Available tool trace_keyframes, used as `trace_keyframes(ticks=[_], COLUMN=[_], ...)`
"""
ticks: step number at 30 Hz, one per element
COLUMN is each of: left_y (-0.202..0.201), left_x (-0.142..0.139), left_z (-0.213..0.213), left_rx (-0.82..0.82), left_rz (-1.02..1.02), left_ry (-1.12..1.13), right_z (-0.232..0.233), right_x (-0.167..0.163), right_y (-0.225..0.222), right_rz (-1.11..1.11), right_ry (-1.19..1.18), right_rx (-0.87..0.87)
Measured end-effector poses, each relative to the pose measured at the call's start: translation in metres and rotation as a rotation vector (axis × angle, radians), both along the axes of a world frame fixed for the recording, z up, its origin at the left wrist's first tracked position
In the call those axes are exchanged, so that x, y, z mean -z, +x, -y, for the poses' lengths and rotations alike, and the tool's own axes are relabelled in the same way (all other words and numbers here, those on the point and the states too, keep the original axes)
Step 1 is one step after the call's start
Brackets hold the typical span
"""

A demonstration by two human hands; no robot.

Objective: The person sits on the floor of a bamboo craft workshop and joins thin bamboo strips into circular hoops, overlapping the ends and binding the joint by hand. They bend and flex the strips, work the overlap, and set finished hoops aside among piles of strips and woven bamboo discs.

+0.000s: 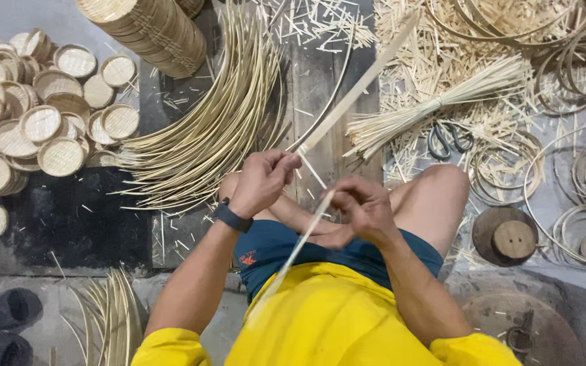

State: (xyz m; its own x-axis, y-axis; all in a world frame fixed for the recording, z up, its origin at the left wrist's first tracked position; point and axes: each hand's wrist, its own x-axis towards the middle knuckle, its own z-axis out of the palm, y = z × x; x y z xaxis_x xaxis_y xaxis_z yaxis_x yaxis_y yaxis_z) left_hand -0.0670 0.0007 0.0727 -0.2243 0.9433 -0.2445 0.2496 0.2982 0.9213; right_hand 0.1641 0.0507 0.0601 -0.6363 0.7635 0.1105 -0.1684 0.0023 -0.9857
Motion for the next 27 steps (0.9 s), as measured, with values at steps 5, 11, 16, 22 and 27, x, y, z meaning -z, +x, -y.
trace_keyframes(ticks=[5,11,16,22,27], left_y=[0.017,0.045,0.031,0.036,0.026], left_x=[-0.020,-0.028,-0.043,-0.026,-0.009], left_z=[0.019,0.024,0.020,0.014,0.008], left_rx=[0.201,0.167,0.079,0.083,0.082], left_rz=[0.233,0.242,-0.003,-0.343,-0.307], left_ry=[0.015,-0.051,0.139,0.228,0.200], right_z=[-0.026,-0.068,-0.050,-0.046,-0.027], right_x=[0.046,0.038,-0.015,-0.072,-0.067], right_y=[-0.056,-0.095,-0.050,-0.023,-0.011], right_rz=[-0.455,-0.639,0.074,0.380,0.101], right_ry=[-0.793,-0.472,0.346,0.802,0.683], right_rx=[-0.052,-0.740,-0.147,0.028,-0.101])
